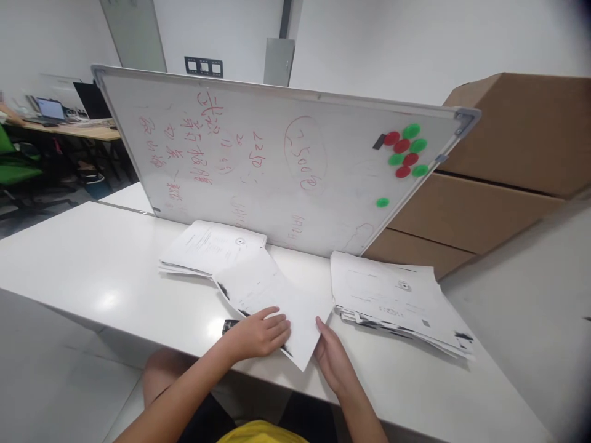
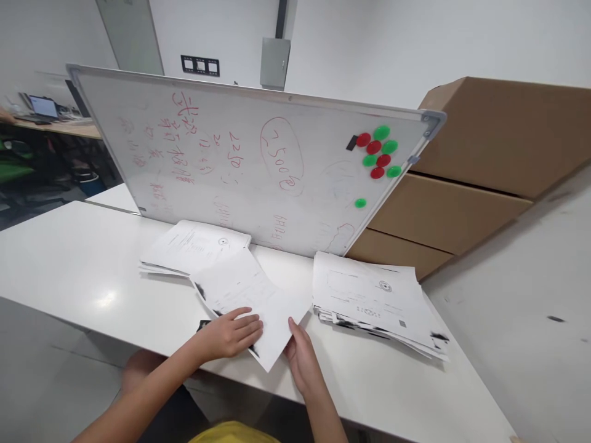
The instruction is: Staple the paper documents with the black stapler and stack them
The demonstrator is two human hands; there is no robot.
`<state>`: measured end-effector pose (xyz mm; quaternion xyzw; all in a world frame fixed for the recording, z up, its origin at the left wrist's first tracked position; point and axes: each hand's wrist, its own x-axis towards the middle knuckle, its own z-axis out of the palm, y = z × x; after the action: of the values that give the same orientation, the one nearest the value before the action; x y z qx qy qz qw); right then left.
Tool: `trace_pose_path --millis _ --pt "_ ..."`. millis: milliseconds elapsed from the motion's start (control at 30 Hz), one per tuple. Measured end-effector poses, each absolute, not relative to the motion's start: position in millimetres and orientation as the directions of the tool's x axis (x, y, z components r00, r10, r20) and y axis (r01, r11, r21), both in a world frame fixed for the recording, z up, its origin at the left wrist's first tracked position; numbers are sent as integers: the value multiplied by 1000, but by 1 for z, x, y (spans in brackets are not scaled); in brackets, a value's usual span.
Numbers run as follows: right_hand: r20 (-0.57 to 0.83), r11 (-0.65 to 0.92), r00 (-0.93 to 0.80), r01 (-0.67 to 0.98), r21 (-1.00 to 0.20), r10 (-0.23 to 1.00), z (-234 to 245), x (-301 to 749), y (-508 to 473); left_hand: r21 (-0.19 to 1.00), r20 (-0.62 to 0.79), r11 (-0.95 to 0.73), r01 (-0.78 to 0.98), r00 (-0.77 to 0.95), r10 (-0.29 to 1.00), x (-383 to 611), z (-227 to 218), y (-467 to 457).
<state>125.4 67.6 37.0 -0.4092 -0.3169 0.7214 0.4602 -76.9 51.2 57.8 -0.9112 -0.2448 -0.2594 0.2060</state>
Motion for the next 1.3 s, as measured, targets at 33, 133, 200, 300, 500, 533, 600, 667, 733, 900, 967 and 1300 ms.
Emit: trace_pose_path --millis 33,133,200,300,500,533,600,667,733,900,967,1300 --pt "-313 -374 -210 -415 -830 926 36 126 66 -257 566 -799 543 755 331 -72 58 48" --pt "-335 -363 -140 -387 -848 932 27 139 60 -279 534 -815 508 787 308 -64 55 40" --pt "-334 -344 -92 -346 -873 938 18 155 58 -276 521 -824 495 797 305 -60 52 35" --pt "-359 -348 -12 -277 -896 933 5 193 55 -252 554 -825 505 775 306 -57 46 28" --pt "-321 -279 192 -215 -936 927 -3 279 41 153 705 -585 797 327 629 -41 41 34" --pt "-296 -256 210 -198 -946 932 -2 290 39 294 682 -488 822 178 710 -36 42 39" --pt "-276 -242 237 -164 -956 931 1 306 36 587 546 -314 746 -78 834 -27 41 51" --pt "-277 -248 257 -140 -959 926 4 317 35 829 333 -197 523 -180 925 -20 41 64" --pt "-254 -226 280 -127 -966 926 6 325 36 942 157 -95 322 -170 973 -16 41 75" --pt "-152 -106 376 -141 -984 914 13 338 41 955 173 -106 275 -232 957 -16 49 85" --pt "-103 -26 445 -176 -984 890 15 337 42 968 173 -151 198 -97 980 -17 54 80" --pt "-135 -146 437 -8 -989 889 -7 304 41 894 392 -362 264 -67 918 -34 53 40"
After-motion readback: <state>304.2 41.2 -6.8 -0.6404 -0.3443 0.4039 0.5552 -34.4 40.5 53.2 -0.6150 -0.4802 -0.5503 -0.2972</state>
